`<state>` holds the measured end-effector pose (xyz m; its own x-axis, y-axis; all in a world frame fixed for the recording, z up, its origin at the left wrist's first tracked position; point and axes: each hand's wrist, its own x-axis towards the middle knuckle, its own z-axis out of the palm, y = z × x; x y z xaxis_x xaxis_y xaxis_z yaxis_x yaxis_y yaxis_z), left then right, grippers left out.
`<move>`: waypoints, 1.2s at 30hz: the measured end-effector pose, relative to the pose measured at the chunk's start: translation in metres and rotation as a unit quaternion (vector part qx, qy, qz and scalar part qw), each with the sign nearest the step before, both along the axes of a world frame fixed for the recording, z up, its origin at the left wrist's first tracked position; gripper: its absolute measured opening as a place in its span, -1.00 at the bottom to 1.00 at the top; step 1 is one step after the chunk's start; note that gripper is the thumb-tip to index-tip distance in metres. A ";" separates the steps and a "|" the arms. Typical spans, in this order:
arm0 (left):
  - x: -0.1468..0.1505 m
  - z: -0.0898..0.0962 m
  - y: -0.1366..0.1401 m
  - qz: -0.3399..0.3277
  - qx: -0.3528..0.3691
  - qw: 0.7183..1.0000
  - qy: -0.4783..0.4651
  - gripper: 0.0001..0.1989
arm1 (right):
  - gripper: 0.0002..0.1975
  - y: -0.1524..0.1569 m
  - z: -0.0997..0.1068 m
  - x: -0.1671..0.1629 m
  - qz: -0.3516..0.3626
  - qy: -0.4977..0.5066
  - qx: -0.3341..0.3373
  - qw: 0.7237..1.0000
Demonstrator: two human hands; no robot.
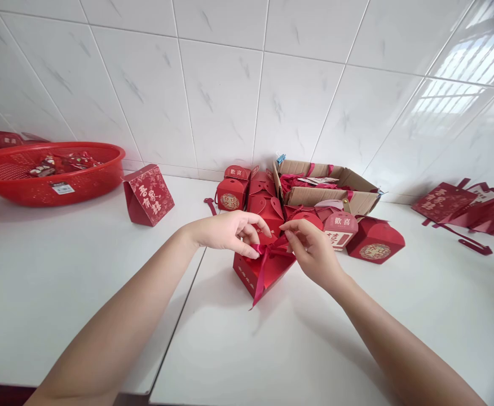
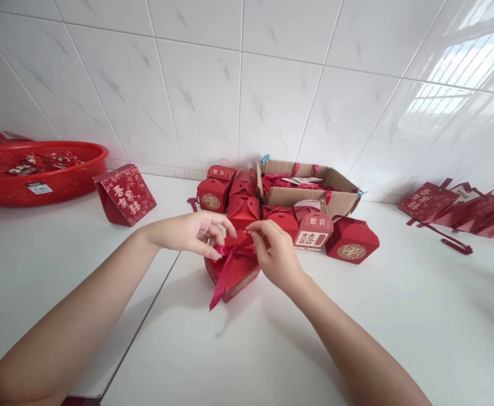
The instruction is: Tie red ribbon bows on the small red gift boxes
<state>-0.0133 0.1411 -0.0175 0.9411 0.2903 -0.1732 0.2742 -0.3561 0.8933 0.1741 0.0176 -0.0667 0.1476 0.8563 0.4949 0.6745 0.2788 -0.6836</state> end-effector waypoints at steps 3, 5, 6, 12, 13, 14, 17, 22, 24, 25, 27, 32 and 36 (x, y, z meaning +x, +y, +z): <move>0.001 -0.002 0.001 -0.011 -0.017 1.000 0.015 -0.54 | -0.82 0.000 -0.001 -0.001 0.004 -0.005 0.001 1.000; 0.001 -0.002 0.002 -0.028 -0.024 0.999 0.027 -0.53 | -0.83 0.001 -0.002 -0.001 0.006 -0.007 0.004 1.000; 0.002 -0.001 0.002 -0.034 -0.025 0.999 0.029 -0.53 | -0.83 0.001 -0.003 -0.001 0.006 -0.008 0.006 1.000; 0.007 0.003 -0.007 0.049 0.003 0.999 0.010 -0.59 | -0.82 0.001 -0.007 -0.004 0.002 -0.005 0.015 1.000; 0.008 0.003 -0.008 0.066 0.008 0.998 0.007 -0.59 | -0.82 0.001 -0.007 -0.004 0.002 -0.003 0.011 1.000; 0.010 0.003 -0.010 0.079 0.013 0.997 0.003 -0.60 | -0.82 0.001 -0.007 -0.004 0.003 -0.002 0.007 1.000; 0.013 0.000 -0.015 0.097 0.036 0.995 0.000 -0.61 | -0.83 0.001 -0.006 -0.005 0.000 -0.010 0.013 1.000; 0.018 -0.005 -0.021 0.109 0.129 0.986 0.011 -0.59 | -0.85 0.001 -0.006 -0.004 -0.021 -0.064 0.058 0.996; 0.019 -0.006 -0.023 0.111 0.163 0.980 0.006 -0.61 | -0.84 0.000 -0.006 -0.004 -0.035 -0.079 0.063 0.994; 0.020 -0.006 -0.024 0.113 0.174 0.978 0.002 -0.62 | -0.84 0.000 -0.006 -0.005 -0.041 -0.083 0.064 0.994; 0.020 -0.007 -0.025 0.118 0.187 0.975 -0.002 -0.63 | -0.83 0.000 -0.008 -0.006 -0.049 -0.086 0.071 0.993; 0.022 -0.009 -0.026 0.133 0.188 0.973 -0.005 -0.64 | -0.83 0.002 -0.012 -0.007 -0.041 -0.089 0.103 0.990; 0.022 -0.010 -0.025 0.137 0.181 0.974 -0.003 -0.65 | -0.83 0.004 -0.013 -0.005 -0.042 -0.106 0.129 0.985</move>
<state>0.0090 0.1160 -0.0279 0.8206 0.5715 -0.0072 0.3982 -0.5625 0.7246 0.1691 0.0215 -0.0796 0.0827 0.6876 0.7213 0.8227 0.3614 -0.4388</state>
